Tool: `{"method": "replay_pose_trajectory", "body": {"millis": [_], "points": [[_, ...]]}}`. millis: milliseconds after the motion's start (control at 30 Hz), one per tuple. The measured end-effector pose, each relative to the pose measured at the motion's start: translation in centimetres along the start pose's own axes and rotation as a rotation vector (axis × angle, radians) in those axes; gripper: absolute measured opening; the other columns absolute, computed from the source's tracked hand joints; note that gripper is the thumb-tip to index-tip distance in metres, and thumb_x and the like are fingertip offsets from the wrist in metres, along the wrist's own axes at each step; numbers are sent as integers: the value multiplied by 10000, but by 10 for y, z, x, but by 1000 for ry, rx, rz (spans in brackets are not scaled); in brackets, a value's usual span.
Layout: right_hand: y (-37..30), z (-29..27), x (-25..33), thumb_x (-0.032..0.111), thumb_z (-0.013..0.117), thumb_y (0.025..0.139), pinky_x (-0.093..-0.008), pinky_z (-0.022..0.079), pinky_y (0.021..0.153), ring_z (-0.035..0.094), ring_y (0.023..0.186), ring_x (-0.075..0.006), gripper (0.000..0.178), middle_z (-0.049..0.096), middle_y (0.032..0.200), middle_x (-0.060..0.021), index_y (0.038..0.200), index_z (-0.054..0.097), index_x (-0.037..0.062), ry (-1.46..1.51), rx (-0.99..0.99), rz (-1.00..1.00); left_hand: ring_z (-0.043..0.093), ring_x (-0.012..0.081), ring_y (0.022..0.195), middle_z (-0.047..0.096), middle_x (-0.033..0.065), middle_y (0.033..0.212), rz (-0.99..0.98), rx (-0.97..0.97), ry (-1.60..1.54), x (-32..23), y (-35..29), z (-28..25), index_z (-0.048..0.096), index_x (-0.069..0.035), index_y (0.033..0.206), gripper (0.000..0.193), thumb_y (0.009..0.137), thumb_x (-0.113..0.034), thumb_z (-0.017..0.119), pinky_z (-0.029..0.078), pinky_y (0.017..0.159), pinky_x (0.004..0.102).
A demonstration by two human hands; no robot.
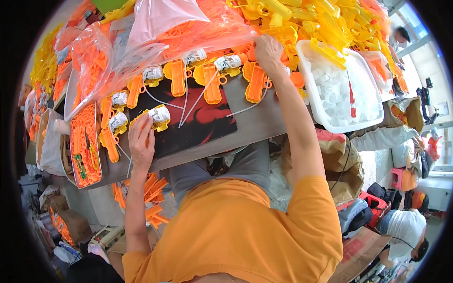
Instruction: Assembling components into toy guns, trimming plastic fasteners with scissors, and placing the finished toys into plastic bags for packaging.
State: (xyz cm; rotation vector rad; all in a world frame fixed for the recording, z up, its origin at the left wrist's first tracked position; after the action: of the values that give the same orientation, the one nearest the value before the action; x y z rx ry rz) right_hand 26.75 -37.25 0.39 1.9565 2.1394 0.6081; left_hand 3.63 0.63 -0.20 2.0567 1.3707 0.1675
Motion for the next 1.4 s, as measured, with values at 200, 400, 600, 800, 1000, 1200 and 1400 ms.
{"method": "replay_pose_trajectory", "body": {"millis": [200, 400, 600, 800, 1000, 1200, 1400], "points": [[3, 24, 13, 190, 644, 811, -452, 504, 798, 624, 959, -345, 202, 657, 1017, -137, 992, 730, 159, -18, -12, -185, 553, 278, 1171, 592, 97, 1253, -15, -2, 21, 1, -6, -4, 648, -23, 1168, 326, 843, -8, 624, 398, 1038, 423], [15, 44, 2, 90, 555, 797, -478, 509, 771, 652, 900, -325, 170, 679, 924, -168, 830, 707, 21, -123, 70, -258, 552, 280, 1172, 593, 100, 1250, -28, -41, 40, 5, -3, 0, 656, -26, 1142, 306, 837, -21, 628, 399, 1029, 426], [-30, -39, 30, 184, 600, 900, -324, 492, 688, 628, 743, -221, 212, 644, 806, -124, 1013, 707, 40, 408, -76, -119, 534, 252, 1189, 589, 75, 1253, -120, -87, -26, 6, -4, 7, 642, -81, 1156, 307, 849, -93, 646, 339, 1062, 422], [-156, -35, 177, 64, 689, 864, -199, 437, 626, 542, 726, -32, 156, 596, 801, 22, 971, 578, 39, 1149, 389, -61, 514, 274, 1109, 571, 69, 1184, -334, -283, 35, 2, -18, -9, 602, -119, 1014, 225, 817, -159, 704, 341, 998, 425], [-187, -19, 232, 71, 677, 773, -383, 441, 706, 584, 806, -286, 111, 577, 814, -83, 842, 591, 59, 554, 148, -291, 515, 263, 1097, 553, 68, 1178, -348, -214, 129, 9, -16, -7, 586, -111, 997, 263, 790, -180, 733, 355, 977, 426], [-190, -47, 234, 138, 689, 811, -393, 391, 873, 544, 1018, -220, 287, 601, 1097, -28, 1096, 662, 116, 514, 112, -739, 526, 268, 1094, 567, 83, 1187, -378, -102, 39, 28, -22, -8, 604, -91, 893, 185, 799, -190, 729, 364, 958, 421], [-193, -36, 233, 151, 727, 778, -376, 380, 883, 564, 977, -200, 334, 643, 1054, -9, 1106, 671, 125, 554, 133, -781, 489, 353, 1169, 540, 157, 1223, -209, -164, -89, 33, -16, 5, 547, -22, 987, 176, 863, -99, 645, 394, 984, 451]]}}
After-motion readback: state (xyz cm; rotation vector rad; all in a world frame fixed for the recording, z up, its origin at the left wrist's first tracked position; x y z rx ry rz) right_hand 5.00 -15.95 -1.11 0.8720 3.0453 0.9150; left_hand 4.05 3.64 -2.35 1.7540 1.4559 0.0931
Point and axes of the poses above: each hand's wrist, its own y-axis towards the middle knuckle, its own z-axis out of the palm, x = y × z, the point moved 5 cm from there along y, towards the middle knuckle
